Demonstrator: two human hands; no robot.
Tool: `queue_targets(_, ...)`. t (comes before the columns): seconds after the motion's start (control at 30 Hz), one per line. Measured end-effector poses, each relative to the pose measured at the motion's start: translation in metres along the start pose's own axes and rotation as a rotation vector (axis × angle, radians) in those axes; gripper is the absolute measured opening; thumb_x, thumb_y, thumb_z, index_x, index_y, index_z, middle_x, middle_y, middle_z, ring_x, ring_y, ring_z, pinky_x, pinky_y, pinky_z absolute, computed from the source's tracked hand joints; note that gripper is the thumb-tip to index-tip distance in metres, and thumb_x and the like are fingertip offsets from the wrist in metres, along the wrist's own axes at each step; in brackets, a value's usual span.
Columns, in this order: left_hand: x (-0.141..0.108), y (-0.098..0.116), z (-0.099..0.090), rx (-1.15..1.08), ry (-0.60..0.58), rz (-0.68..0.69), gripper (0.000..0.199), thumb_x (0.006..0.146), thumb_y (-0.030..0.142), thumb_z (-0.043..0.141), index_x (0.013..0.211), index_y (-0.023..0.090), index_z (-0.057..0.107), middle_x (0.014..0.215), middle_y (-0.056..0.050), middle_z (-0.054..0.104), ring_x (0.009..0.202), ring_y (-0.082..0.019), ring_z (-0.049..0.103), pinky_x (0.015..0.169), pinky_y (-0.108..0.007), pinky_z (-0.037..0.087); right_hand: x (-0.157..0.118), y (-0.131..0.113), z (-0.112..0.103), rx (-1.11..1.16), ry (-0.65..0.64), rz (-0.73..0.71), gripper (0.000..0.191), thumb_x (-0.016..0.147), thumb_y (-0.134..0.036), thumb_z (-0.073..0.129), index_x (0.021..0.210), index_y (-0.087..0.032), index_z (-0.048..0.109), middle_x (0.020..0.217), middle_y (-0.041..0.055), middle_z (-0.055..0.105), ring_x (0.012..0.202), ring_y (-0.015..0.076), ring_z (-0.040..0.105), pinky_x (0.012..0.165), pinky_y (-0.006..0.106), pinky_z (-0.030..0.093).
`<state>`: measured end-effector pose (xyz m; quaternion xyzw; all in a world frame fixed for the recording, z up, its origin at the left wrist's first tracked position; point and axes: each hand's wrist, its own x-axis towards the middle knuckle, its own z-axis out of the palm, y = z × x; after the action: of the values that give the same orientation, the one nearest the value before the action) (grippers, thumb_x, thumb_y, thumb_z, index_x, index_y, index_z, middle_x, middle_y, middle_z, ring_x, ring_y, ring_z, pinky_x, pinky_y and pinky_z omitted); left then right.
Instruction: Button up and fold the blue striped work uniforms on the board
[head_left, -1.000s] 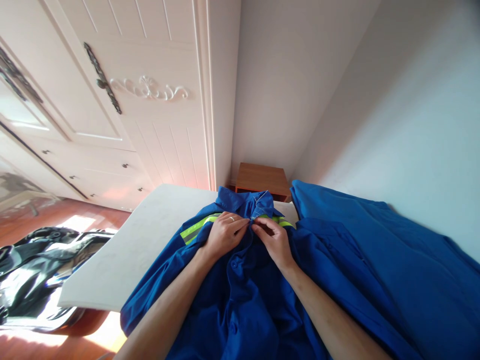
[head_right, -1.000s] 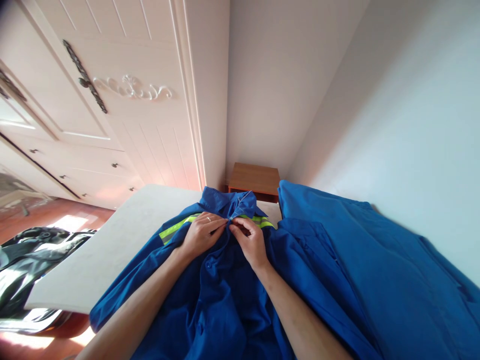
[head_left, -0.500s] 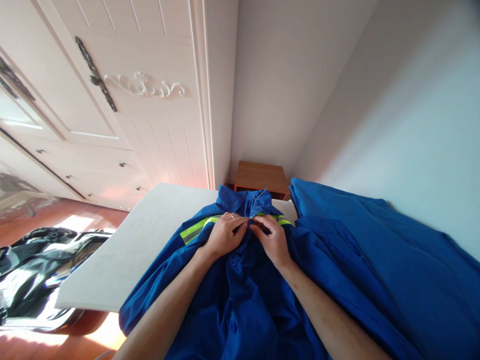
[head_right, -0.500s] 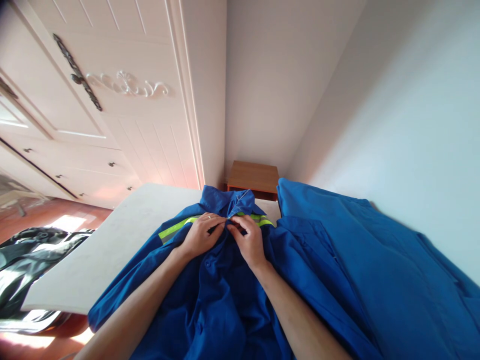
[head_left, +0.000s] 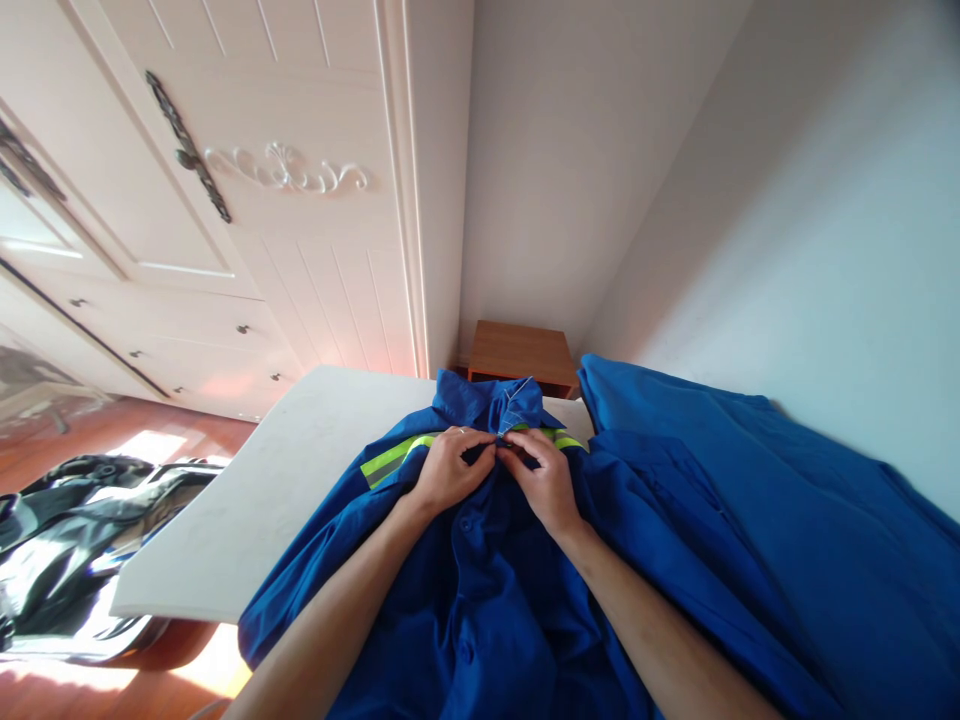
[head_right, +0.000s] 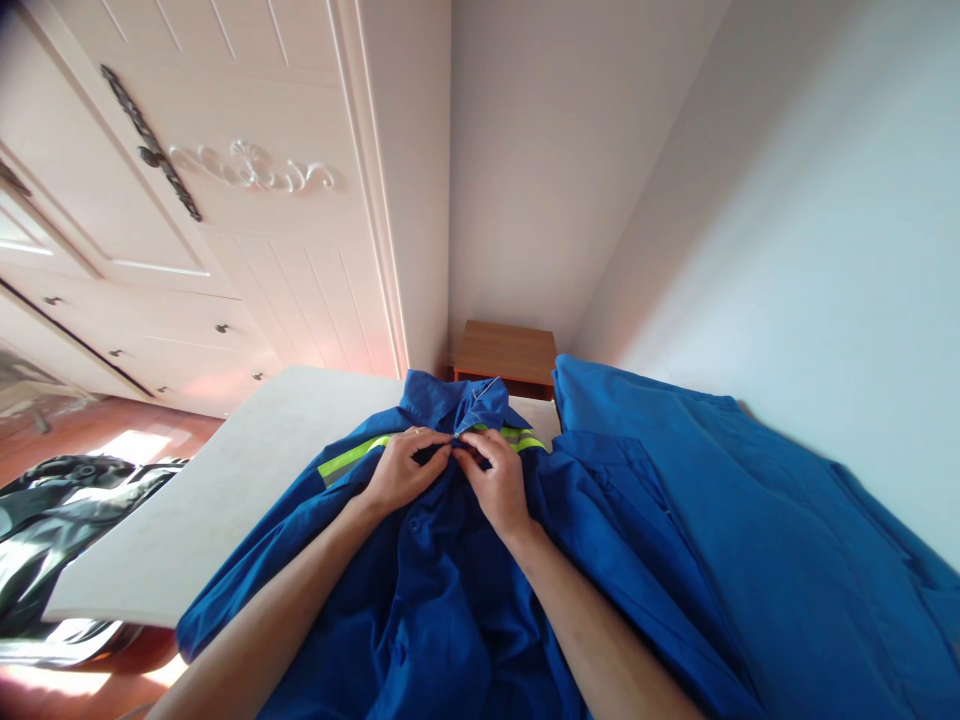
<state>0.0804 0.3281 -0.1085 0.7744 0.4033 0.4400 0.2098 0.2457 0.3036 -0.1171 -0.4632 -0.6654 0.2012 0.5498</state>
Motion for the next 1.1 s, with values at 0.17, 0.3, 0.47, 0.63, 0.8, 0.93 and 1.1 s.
queue_targets(0.17, 0.0001, -0.0001, 0.0001, 0.005, 0.008, -0.02, 0.014, 0.085, 0.023, 0.064, 0.091, 0.021, 0.076, 0.088, -0.003, 0.077, 0.08, -0.018, 0.071, 0.076, -0.03, 0.052, 0.0002, -0.0003, -0.0003, 0.025, -0.008, 0.023, 0.013, 0.085, -0.025, 0.068, 0.096, -0.023, 0.075, 0.09, 0.006, 0.07, 0.079, 0.0192, 0.067, 0.072, 0.03, 0.055)
queue_targets(0.3, 0.0, -0.0022, 0.0014, 0.01, 0.038, -0.012, 0.013, 0.083, 0.019, 0.064, 0.09, 0.02, 0.076, 0.085, -0.003, 0.077, 0.077, -0.018, 0.07, 0.075, -0.03, 0.052, 0.0008, -0.001, -0.0002, 0.06, -0.028, 0.073, 0.014, 0.084, -0.027, 0.07, 0.097, -0.023, 0.075, 0.092, 0.0057, 0.069, 0.081, 0.0194, 0.067, 0.072, 0.03, 0.055)
queue_targets(0.47, 0.0, -0.0019, 0.0026, 0.009, 0.08, -0.027, 0.014, 0.082, 0.017, 0.065, 0.089, 0.02, 0.076, 0.084, -0.002, 0.077, 0.077, -0.017, 0.07, 0.076, -0.029, 0.053, 0.0017, -0.0012, -0.0007, 0.11, -0.037, 0.168, 0.017, 0.084, -0.031, 0.07, 0.098, -0.022, 0.075, 0.095, 0.0061, 0.07, 0.084, 0.0197, 0.068, 0.07, 0.029, 0.055)
queue_targets(0.63, 0.0002, -0.0011, 0.0027, 0.02, 0.082, -0.067, 0.015, 0.081, 0.017, 0.065, 0.09, 0.021, 0.076, 0.086, -0.002, 0.077, 0.081, -0.019, 0.071, 0.079, -0.031, 0.055, 0.0015, -0.0009, -0.0016, 0.122, -0.033, 0.183, 0.018, 0.085, -0.034, 0.069, 0.097, -0.023, 0.077, 0.097, 0.0069, 0.072, 0.09, 0.0216, 0.069, 0.073, 0.03, 0.056)
queue_targets(0.8, -0.0001, -0.002, 0.0028, -0.01, 0.078, -0.117, 0.016, 0.08, 0.017, 0.064, 0.091, 0.021, 0.076, 0.088, -0.003, 0.077, 0.084, -0.02, 0.071, 0.082, -0.033, 0.056, 0.0019, 0.0014, -0.0017, 0.145, -0.005, 0.196, 0.015, 0.081, -0.031, 0.073, 0.092, -0.024, 0.079, 0.091, 0.0063, 0.073, 0.087, 0.0218, 0.069, 0.075, 0.032, 0.056)
queue_targets(0.93, -0.0001, -0.0029, 0.003, -0.04, 0.082, -0.129, 0.017, 0.079, 0.017, 0.063, 0.09, 0.021, 0.075, 0.09, -0.003, 0.077, 0.085, -0.02, 0.071, 0.084, -0.033, 0.055, 0.0028, 0.0021, -0.0018, 0.174, 0.0, 0.201, 0.012, 0.078, -0.03, 0.075, 0.088, -0.024, 0.08, 0.089, 0.0057, 0.074, 0.086, 0.0218, 0.07, 0.078, 0.034, 0.056)
queue_targets(1.1, 0.0005, -0.0021, 0.003, -0.061, 0.067, -0.158, 0.02, 0.075, 0.012, 0.062, 0.088, 0.02, 0.074, 0.089, -0.001, 0.077, 0.086, -0.019, 0.07, 0.085, -0.033, 0.054, 0.0036, -0.0018, -0.0035, 0.126, -0.014, 0.17, 0.009, 0.082, -0.028, 0.072, 0.084, -0.023, 0.079, 0.084, 0.0046, 0.073, 0.083, 0.0203, 0.068, 0.077, 0.032, 0.054)
